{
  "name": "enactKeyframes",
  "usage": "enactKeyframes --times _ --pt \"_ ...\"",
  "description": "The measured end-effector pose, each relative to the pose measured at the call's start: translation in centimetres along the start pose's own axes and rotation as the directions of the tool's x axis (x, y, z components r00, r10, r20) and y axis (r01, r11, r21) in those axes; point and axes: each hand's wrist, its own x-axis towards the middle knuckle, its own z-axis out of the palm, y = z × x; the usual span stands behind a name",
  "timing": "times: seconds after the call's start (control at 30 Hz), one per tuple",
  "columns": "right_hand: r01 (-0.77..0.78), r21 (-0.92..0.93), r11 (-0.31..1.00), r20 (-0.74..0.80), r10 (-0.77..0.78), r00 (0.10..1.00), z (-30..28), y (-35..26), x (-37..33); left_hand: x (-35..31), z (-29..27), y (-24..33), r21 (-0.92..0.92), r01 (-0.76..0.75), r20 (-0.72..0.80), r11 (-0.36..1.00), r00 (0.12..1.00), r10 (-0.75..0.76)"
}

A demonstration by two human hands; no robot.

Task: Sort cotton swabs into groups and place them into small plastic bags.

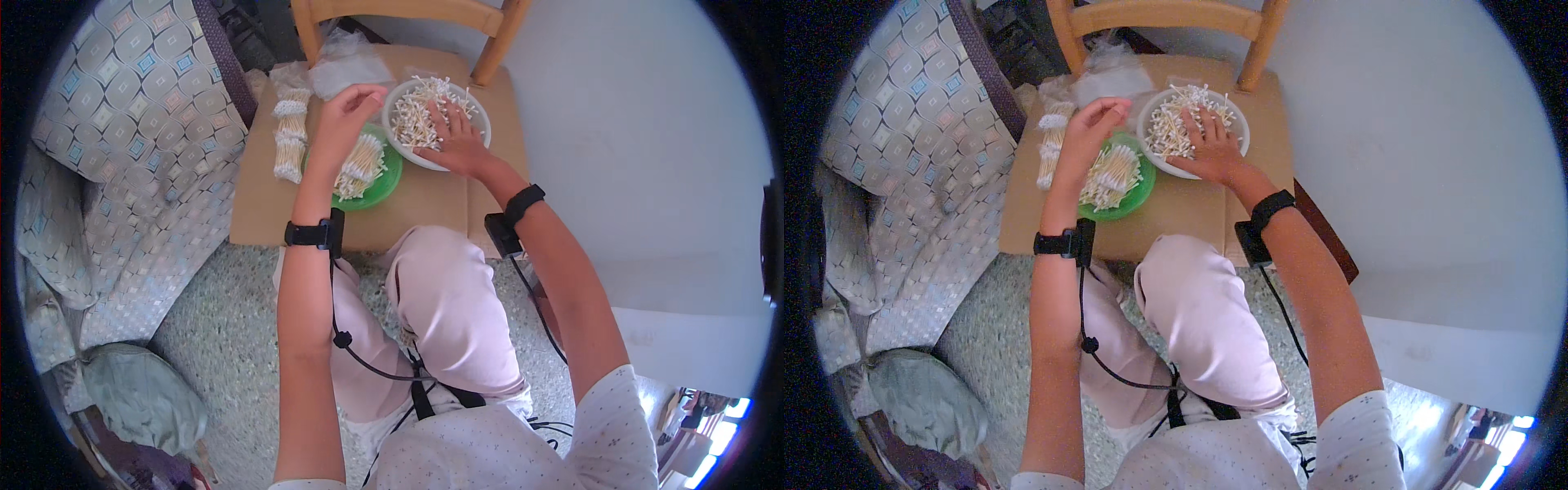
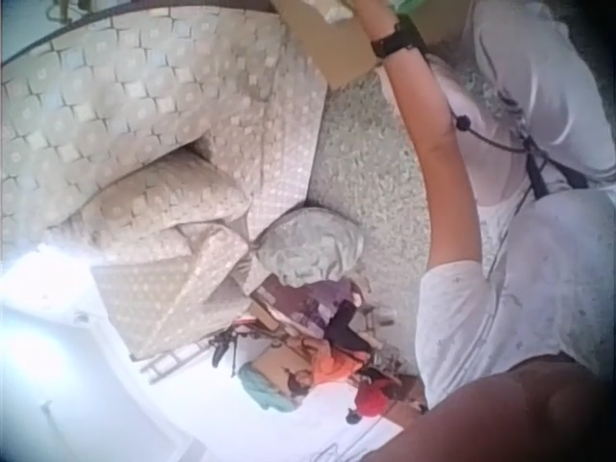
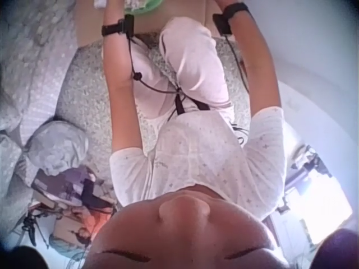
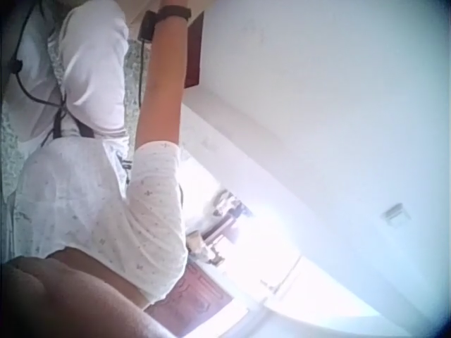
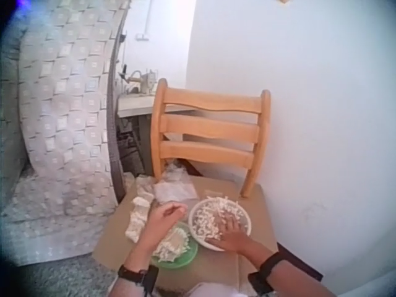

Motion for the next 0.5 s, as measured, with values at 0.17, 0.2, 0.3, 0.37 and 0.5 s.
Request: enactKeyframes --times 0.17,0.2,0.3,0.37,0.5 --pt "0.013 0.126 0.992 -0.156 0.007 0.988 -1.0 -0.7 0.5 0.1 -0.2 -0.8 0.039 -0.015 0.08 0.999 0.997 0.012" --pt "0.102 0.235 0.967 -0.312 -0.025 0.95 -1.1 -0.3 0.9 0.1 -0.1 -0.8 0.034 -0.018 0.083 0.999 0.996 0.015" --pt "0.214 0.403 0.89 -0.529 0.036 0.848 -2.1 1.1 1.7 0.0 0.0 -0.7 0.021 -0.027 0.084 0.999 0.996 0.025" --pt "0.208 0.413 0.887 -0.576 0.077 0.813 -2.3 1.6 2.0 -0.1 0.2 -0.6 0.007 -0.029 0.098 1.0 0.995 0.028" --pt "0.273 0.599 0.753 -0.519 0.106 0.848 -2.2 1.7 2.6 0.1 -0.6 -1.2 0.009 -0.046 0.095 0.999 0.994 0.045"
